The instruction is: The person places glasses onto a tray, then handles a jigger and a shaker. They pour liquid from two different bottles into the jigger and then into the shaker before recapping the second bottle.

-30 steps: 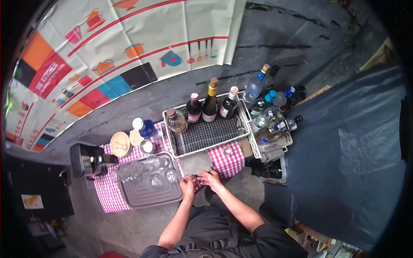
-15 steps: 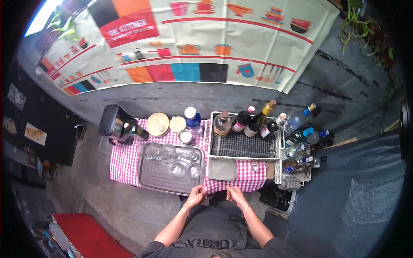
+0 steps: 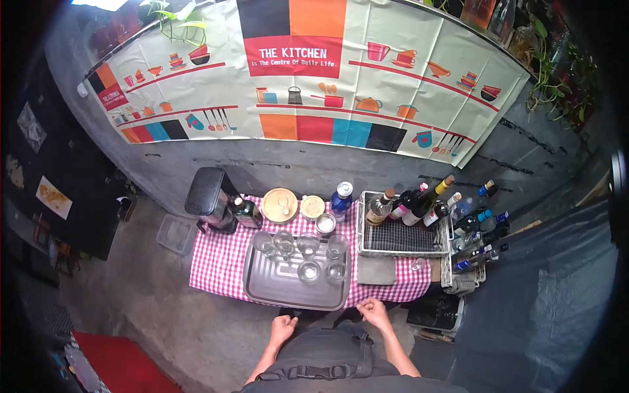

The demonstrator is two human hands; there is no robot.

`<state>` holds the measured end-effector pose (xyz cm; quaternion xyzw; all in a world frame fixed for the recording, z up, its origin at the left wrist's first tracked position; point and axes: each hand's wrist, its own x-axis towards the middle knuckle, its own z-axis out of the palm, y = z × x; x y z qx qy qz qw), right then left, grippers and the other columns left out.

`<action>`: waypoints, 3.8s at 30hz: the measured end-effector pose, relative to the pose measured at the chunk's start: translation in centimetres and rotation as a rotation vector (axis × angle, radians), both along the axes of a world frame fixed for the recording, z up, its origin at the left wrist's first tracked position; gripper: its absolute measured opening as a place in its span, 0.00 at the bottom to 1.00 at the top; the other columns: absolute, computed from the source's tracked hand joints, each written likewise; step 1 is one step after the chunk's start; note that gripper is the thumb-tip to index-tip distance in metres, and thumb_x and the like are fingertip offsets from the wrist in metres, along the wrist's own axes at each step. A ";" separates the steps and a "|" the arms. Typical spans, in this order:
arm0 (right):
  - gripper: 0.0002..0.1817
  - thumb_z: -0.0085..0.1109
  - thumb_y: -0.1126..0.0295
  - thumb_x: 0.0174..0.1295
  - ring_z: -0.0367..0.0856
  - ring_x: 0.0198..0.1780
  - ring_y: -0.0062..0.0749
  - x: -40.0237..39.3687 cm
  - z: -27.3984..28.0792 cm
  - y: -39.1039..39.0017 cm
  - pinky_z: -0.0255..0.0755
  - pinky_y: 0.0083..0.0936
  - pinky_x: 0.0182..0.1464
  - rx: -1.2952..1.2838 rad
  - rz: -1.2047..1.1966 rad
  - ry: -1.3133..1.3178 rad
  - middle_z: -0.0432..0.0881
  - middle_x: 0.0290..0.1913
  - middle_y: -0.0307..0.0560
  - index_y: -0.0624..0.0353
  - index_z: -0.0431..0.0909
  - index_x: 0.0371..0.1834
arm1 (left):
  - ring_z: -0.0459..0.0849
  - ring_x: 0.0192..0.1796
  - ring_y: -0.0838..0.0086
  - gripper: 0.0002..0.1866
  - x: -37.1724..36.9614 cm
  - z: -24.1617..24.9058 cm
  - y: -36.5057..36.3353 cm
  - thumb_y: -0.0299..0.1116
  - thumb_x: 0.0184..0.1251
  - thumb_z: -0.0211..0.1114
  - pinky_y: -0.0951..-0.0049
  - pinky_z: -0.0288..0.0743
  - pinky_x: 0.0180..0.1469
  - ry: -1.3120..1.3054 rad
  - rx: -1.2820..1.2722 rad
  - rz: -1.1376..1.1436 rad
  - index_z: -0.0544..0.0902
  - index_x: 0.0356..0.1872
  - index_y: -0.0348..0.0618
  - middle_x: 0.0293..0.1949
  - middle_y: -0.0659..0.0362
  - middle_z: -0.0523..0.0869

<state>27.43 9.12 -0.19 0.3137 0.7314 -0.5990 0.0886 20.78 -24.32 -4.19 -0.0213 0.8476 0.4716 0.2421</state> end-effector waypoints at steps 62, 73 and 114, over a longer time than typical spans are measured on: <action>0.25 0.57 0.64 0.74 0.85 0.53 0.28 -32.2 4.1 5.9 0.83 0.25 0.53 -0.601 0.265 -0.099 0.84 0.58 0.45 0.59 0.71 0.71 | 0.85 0.50 0.72 0.32 -35.1 12.6 17.0 0.22 0.61 0.61 0.71 0.80 0.53 -0.240 0.258 -0.608 0.73 0.71 0.35 0.55 0.51 0.85; 0.39 0.79 0.76 0.52 0.86 0.55 0.30 -28.1 14.8 2.5 0.82 0.29 0.57 -0.379 0.318 0.347 0.86 0.56 0.50 0.65 0.71 0.70 | 0.81 0.44 0.69 0.44 -30.7 19.9 15.2 0.23 0.46 0.80 0.72 0.79 0.45 0.414 0.192 -0.573 0.74 0.71 0.43 0.52 0.53 0.78; 0.43 0.81 0.68 0.51 0.83 0.53 0.31 1.4 15.4 14.3 0.77 0.30 0.58 0.135 -0.187 0.717 0.82 0.53 0.48 0.64 0.66 0.69 | 0.82 0.60 0.59 0.41 -3.8 15.2 29.4 0.32 0.42 0.84 0.61 0.76 0.62 0.581 0.405 -0.313 0.74 0.62 0.38 0.55 0.50 0.81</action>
